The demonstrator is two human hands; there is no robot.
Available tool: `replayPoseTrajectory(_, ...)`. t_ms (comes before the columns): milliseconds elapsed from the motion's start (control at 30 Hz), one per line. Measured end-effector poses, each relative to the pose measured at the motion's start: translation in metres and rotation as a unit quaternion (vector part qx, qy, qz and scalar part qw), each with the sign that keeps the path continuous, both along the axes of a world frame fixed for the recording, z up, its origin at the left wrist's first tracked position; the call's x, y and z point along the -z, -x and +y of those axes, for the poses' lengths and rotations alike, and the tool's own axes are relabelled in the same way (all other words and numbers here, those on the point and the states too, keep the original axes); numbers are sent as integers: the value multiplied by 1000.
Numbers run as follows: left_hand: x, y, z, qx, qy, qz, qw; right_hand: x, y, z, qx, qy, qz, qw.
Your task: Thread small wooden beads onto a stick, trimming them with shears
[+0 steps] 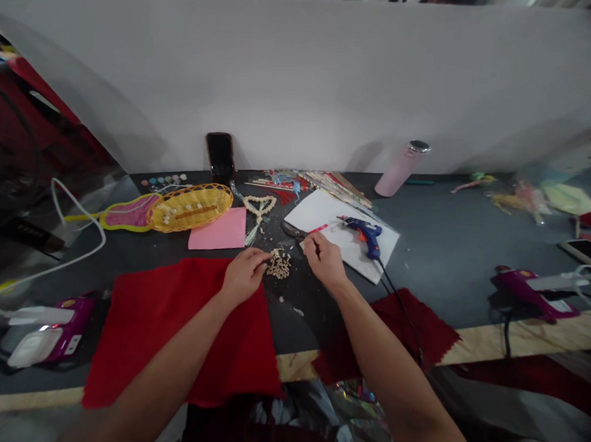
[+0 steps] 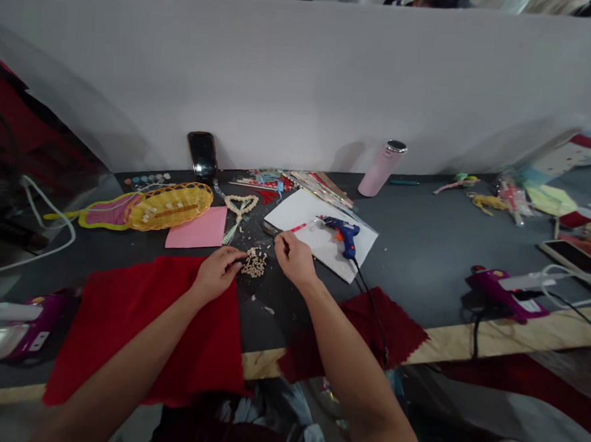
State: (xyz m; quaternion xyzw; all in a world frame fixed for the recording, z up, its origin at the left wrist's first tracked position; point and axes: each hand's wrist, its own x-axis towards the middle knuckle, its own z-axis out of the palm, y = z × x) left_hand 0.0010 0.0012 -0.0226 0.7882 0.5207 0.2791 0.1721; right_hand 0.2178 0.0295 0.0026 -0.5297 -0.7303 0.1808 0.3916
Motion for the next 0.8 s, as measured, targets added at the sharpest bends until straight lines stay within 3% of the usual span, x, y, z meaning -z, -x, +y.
replayPoseTrajectory(233,-3,-3,-4,3,-18,15,1000,4,9,-2,-69,-66,-42,995)
replayPoseTrajectory(467,6,6,7,-47,17,-81,995,0,29,30,-70,-46,-156,984)
replayPoseTrajectory(633,-2,6,9,13,47,-9,999,-7,25,55,-62,-72,-97,991)
replayPoseTrajectory(700,-8,1,7,52,31,42,997,-6,14,49,-70,-58,-81,993)
replayPoseTrajectory(800,-14,-11,7,59,19,114,992,1,-7,25,-95,-17,-81,992)
